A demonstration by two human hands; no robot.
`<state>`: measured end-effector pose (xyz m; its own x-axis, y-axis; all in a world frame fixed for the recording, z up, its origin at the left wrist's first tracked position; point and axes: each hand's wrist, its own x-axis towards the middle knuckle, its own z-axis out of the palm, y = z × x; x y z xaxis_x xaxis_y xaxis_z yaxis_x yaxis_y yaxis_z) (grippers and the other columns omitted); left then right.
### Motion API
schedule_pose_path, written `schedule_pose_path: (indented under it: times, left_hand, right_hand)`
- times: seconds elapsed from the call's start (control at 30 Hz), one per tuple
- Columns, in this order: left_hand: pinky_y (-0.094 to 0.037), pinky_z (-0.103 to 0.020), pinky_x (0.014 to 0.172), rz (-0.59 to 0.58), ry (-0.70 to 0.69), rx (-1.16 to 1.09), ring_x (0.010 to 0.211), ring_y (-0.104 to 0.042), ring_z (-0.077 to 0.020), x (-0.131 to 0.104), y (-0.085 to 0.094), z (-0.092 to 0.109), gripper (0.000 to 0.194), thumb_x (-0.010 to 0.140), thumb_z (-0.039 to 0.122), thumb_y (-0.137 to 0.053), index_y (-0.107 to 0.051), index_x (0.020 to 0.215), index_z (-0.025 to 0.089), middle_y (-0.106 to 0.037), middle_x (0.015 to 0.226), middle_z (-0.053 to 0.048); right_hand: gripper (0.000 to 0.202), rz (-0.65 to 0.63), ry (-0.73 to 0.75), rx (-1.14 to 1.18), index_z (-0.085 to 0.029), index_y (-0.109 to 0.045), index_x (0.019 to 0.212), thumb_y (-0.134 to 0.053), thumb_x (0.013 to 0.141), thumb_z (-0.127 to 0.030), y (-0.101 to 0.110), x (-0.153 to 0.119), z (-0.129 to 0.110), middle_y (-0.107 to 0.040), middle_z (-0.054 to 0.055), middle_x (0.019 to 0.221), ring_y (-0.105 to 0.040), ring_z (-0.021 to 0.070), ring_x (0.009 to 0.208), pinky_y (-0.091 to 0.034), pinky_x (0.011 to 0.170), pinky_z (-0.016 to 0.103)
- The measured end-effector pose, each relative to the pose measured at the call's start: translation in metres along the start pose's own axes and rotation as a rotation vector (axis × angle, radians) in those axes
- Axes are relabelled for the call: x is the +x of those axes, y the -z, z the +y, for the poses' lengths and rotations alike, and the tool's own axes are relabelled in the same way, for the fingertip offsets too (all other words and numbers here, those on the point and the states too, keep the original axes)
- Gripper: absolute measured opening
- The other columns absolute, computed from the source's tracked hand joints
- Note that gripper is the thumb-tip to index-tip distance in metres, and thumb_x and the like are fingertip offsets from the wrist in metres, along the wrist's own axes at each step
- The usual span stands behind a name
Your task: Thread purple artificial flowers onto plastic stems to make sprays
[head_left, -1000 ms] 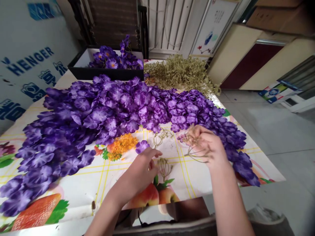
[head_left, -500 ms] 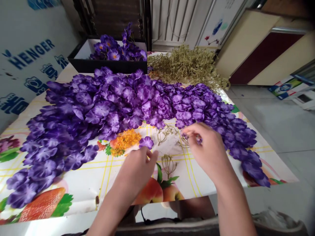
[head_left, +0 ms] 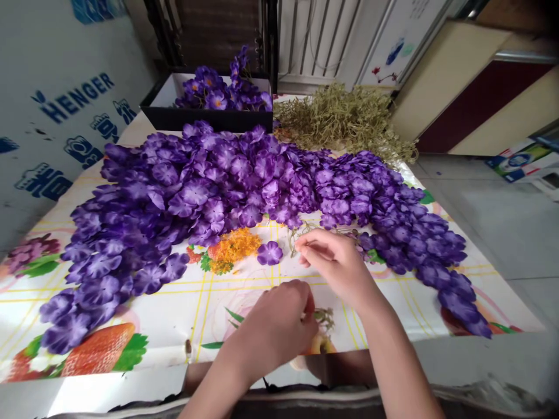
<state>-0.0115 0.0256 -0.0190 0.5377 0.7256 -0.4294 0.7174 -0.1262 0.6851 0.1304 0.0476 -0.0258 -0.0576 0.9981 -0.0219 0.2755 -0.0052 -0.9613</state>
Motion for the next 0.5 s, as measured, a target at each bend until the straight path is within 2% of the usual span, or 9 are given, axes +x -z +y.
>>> schedule_pose_path:
  times: [0.13,0.3,0.4,0.5]
  left_hand:
    - [-0.035,-0.028,0.055,-0.176,-0.166,-0.002,0.064,-0.055,-0.0179,-0.015,0.007,0.004,0.012,0.069,0.013,-0.047,-0.057,0.071,0.02,-0.062,0.072,-0.003]
    - [-0.044,-0.028,0.064,-0.341,-0.27,-0.007,0.077,-0.062,-0.0199,-0.025,0.025,0.004,0.025,0.078,0.008,-0.045,-0.066,0.083,0.02,-0.069,0.087,-0.006]
    - [-0.047,-0.027,0.069,-0.406,-0.35,-0.115,0.081,-0.064,-0.0195,-0.028,0.034,0.002,0.028,0.081,0.007,-0.046,-0.069,0.088,0.021,-0.072,0.091,-0.005]
    - [-0.047,-0.025,0.072,-0.462,-0.362,-0.248,0.082,-0.064,-0.0177,-0.031,0.042,-0.001,0.025,0.085,0.01,-0.046,-0.069,0.087,0.021,-0.072,0.088,-0.004]
  right_hand:
    - [0.021,-0.041,0.093,-0.168,-0.018,-0.064,0.092,-0.05,0.08,-0.009,-0.024,0.006,0.004,-0.068,0.006,0.089,-0.065,0.0153,0.068,-0.053,0.063,0.029]
    - [0.041,0.033,0.082,-0.291,-0.02,-0.059,0.116,-0.051,0.077,-0.008,-0.051,0.011,0.016,-0.062,0.014,0.115,-0.062,0.0256,0.093,-0.049,0.078,0.041]
    - [0.046,0.082,0.043,-0.304,-0.019,-0.057,0.12,-0.05,0.076,-0.006,-0.06,0.012,0.022,-0.064,0.015,0.111,-0.061,0.0291,0.096,-0.046,0.081,0.045]
    - [0.035,0.123,0.015,-0.254,-0.016,-0.064,0.105,-0.051,0.075,-0.007,-0.059,0.014,0.021,-0.068,0.011,0.091,-0.063,0.0265,0.084,-0.047,0.076,0.041]
